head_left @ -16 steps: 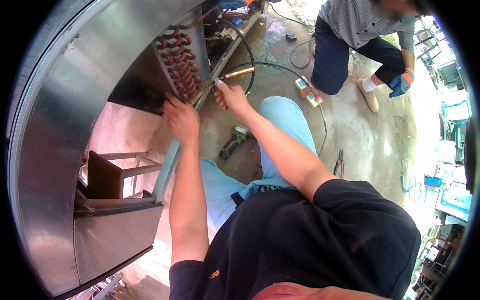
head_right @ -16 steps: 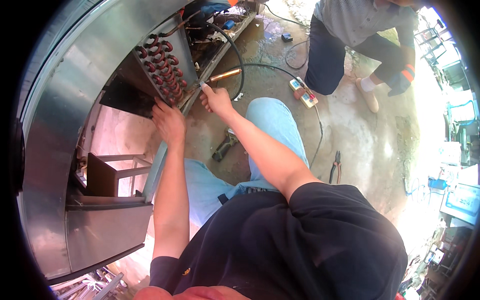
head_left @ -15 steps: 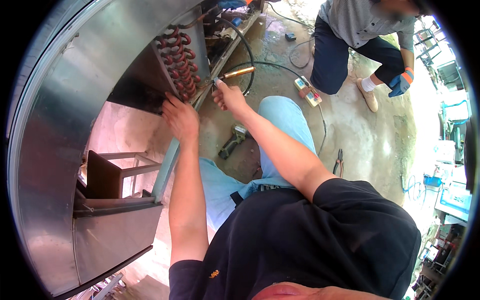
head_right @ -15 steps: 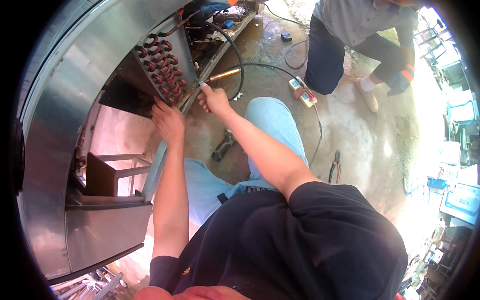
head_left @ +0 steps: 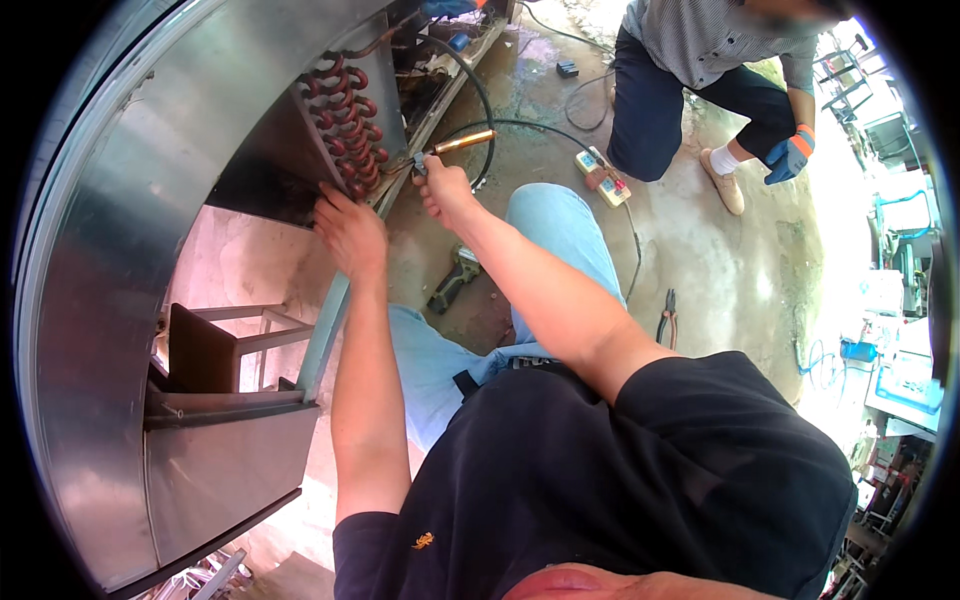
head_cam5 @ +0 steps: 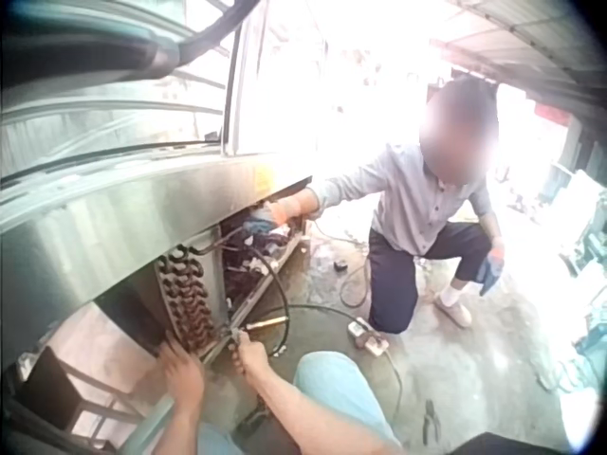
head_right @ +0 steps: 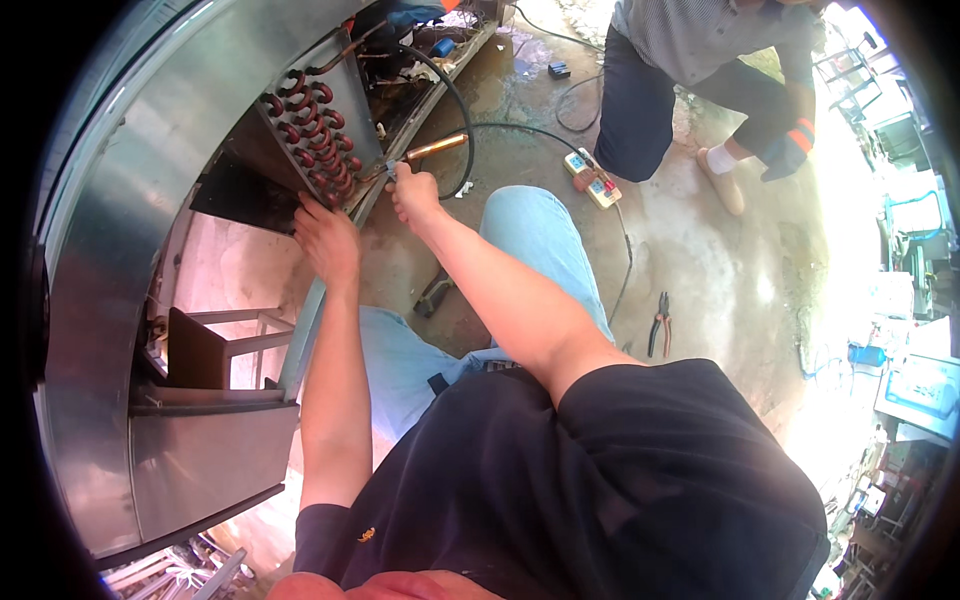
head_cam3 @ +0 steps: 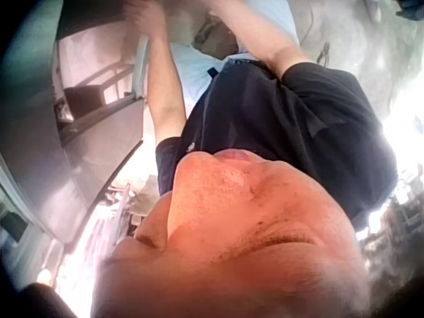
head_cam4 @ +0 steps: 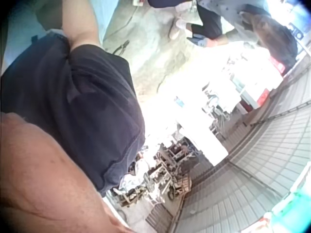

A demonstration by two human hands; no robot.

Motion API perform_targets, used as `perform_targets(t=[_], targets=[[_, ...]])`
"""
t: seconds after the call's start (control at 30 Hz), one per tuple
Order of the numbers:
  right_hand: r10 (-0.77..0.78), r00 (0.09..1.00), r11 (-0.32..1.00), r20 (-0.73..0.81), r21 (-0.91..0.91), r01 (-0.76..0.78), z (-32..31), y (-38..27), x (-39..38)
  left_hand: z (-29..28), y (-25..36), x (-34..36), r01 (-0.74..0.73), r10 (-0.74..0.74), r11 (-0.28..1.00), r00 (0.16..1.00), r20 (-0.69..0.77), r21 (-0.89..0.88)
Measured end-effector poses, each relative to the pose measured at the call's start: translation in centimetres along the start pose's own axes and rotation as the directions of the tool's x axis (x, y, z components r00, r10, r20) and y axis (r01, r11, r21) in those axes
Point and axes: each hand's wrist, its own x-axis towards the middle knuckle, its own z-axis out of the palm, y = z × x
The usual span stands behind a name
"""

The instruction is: The person kneels on the floor and uses a soldering iron to heat and secure a copper pipe connected to a metal heat exchanger unit. They repeatedly apply heat to the joint and adjust the pipe's position while a coworker observes nearby.

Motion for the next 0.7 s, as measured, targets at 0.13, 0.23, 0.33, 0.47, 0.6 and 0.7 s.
perform_targets(t=[0.13,0.23,0.33,0.47,0.6,0.7], targets=[[-0.023,0.997,1.000,-0.071,0.016,0.025,1.2,0.2,0.6,0.2,0.2,0.0,0.005,-0.005,1.000,1.000,0.001,-0.007],[0.147,0.989,0.949,0.009,0.282,-0.144,2.1,-0.2,0.5,0.3,0.0,0.0,0.002,-0.002,1.000,1.000,0.006,0.017],[0.286,0.946,0.626,0.153,0.717,-0.305,2.7,-0.7,0.9,0.1,-0.1,0.0,-0.004,0.004,1.000,1.000,0.001,0.016],[0.175,0.938,0.441,0.300,0.827,-0.347,2.3,0.6,1.9,-0.4,0.3,0.3,0.006,-0.005,1.000,1.000,0.019,-0.008],[0.052,0.977,0.915,0.208,0.382,-0.130,-1.3,1.0,1.1,-0.1,-0.2,0.3,0.014,-0.013,1.000,1.000,0.014,-0.009],[-0.148,0.945,0.956,0.291,0.287,0.061,-3.4,0.8,1.9,0.0,0.1,-0.1,0.010,-0.010,1.000,1.000,0.030,-0.017]])
